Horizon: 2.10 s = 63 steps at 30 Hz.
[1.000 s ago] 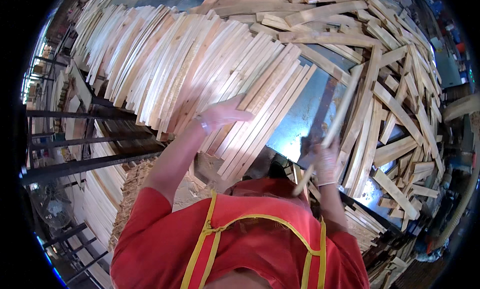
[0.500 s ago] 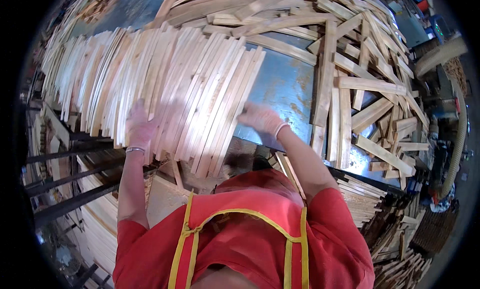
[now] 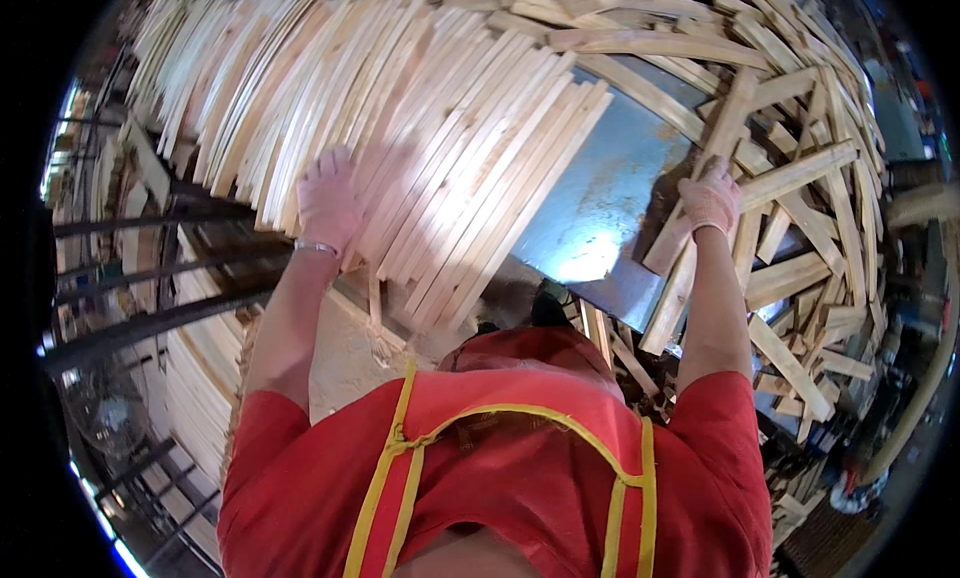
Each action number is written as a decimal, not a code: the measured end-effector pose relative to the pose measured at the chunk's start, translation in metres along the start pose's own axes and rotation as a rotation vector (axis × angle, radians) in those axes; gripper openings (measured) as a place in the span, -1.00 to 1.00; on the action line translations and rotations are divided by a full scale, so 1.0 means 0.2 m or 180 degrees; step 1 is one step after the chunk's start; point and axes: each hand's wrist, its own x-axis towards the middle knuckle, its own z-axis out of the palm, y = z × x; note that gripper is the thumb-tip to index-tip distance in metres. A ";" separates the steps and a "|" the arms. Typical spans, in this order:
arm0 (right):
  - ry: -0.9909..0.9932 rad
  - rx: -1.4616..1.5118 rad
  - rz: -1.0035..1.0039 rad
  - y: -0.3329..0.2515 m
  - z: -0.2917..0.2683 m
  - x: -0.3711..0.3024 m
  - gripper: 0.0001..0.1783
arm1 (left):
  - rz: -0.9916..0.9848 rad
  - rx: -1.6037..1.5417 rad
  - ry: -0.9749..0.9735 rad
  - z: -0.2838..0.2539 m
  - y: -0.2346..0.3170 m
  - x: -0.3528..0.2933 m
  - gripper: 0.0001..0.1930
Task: The person repeatedly picks up thin wooden planks from a disorganized pile on a metal table and places them into a neat, vertical stack. The task involves sorting and organizing the wood pieces by hand in a repetitive cycle.
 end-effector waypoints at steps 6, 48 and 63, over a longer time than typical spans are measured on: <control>0.0139 0.0132 -0.0236 -0.01 0.15 -0.18 0.03 | -0.0033 -0.0054 0.0431 0.10 -0.13 -0.07 -0.13; -0.1981 0.4897 -0.0386 -0.38 0.07 -0.48 -0.22 | -0.0379 -0.2606 -0.0364 -0.09 1.00 -0.12 -0.21; 0.0604 0.2892 -0.1926 -0.43 -0.69 -0.59 -0.13 | 0.1436 -0.5109 0.0484 -0.42 0.65 0.18 -0.03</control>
